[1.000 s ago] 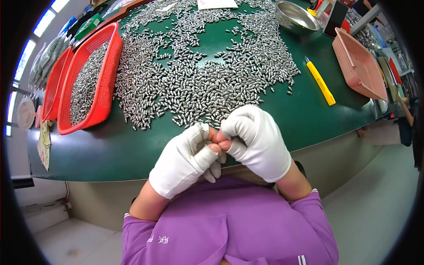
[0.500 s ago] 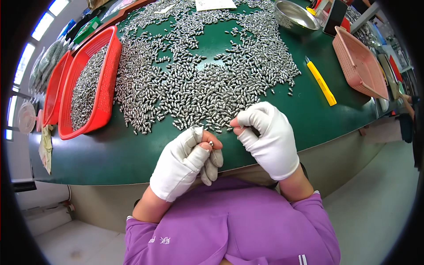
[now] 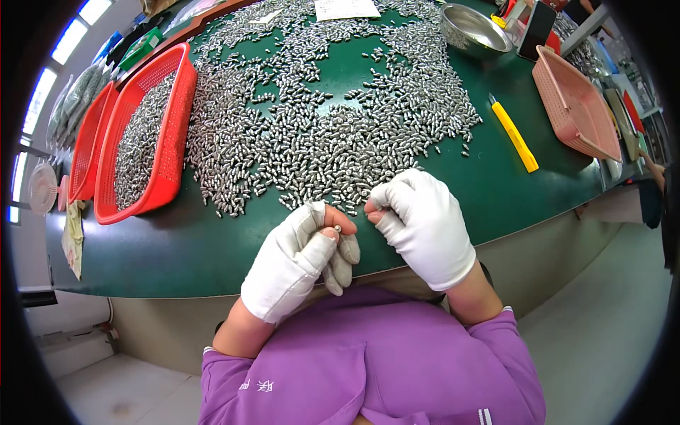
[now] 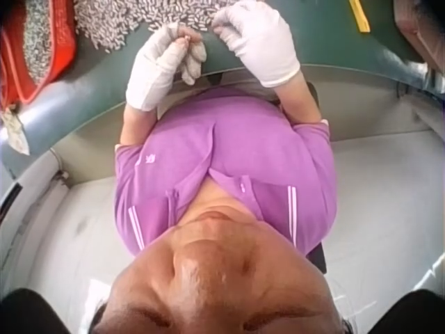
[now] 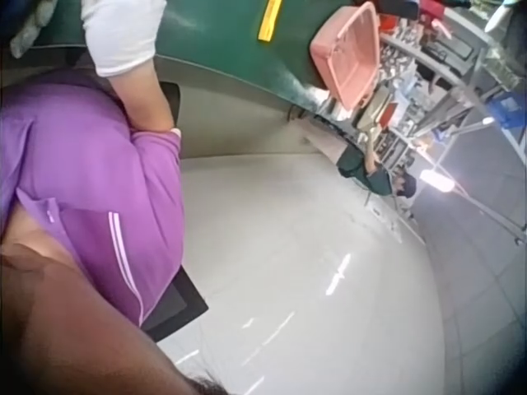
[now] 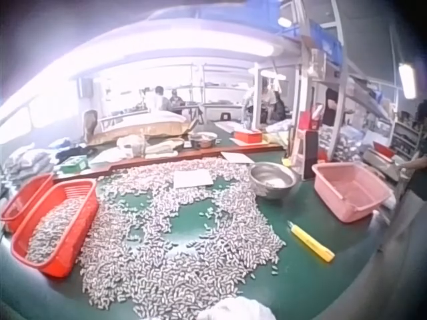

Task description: Manually sorting and inspecting small metal components on a workbench.

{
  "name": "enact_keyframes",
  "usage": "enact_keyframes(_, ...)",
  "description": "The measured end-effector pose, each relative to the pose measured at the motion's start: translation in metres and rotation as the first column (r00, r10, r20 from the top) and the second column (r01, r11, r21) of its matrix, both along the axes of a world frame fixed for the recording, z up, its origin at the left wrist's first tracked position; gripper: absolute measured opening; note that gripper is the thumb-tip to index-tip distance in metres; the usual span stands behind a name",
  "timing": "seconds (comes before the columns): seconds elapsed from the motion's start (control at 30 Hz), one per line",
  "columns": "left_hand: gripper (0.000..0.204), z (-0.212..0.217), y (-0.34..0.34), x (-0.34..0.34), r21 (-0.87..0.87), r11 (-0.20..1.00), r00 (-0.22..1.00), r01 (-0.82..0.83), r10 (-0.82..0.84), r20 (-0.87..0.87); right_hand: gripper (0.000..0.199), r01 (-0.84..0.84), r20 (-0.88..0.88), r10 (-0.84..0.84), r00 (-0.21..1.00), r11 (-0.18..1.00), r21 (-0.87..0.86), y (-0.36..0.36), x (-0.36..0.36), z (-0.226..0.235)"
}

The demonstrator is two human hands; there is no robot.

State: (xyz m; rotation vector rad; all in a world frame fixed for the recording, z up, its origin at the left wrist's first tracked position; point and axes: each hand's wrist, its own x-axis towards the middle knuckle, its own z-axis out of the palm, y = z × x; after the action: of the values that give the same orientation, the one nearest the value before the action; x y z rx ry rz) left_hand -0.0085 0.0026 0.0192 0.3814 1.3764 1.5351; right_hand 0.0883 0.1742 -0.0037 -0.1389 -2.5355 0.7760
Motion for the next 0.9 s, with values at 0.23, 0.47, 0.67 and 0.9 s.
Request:
enact_keyframes(0.23,0.017,0.006,0.004,-0.003,-0.035,0.999,0.999,0.032,-0.033,-0.030,0.013,-0.250,-0.198,0.201,0.959,0.930,-0.270,-0.007,-0.008,0.006)
enact_keyframes(0.47,0.013,0.002,-0.001,-0.003,-0.071,0.997,0.999,0.032,-0.034,-0.035,0.015,-0.206,-0.228,0.137,0.964,0.928,-0.311,-0.010,-0.009,0.004)
enact_keyframes(0.67,0.019,-0.002,-0.003,-0.003,0.025,1.000,1.000,0.001,-0.001,-0.024,0.014,0.014,-0.142,-0.040,0.989,0.984,-0.178,-0.012,-0.007,-0.002)
enact_keyframes(0.9,0.024,-0.003,-0.005,-0.004,0.027,1.000,0.994,0.000,0.003,-0.113,0.010,0.100,-0.023,-0.100,0.995,0.994,0.041,-0.017,-0.005,-0.001)
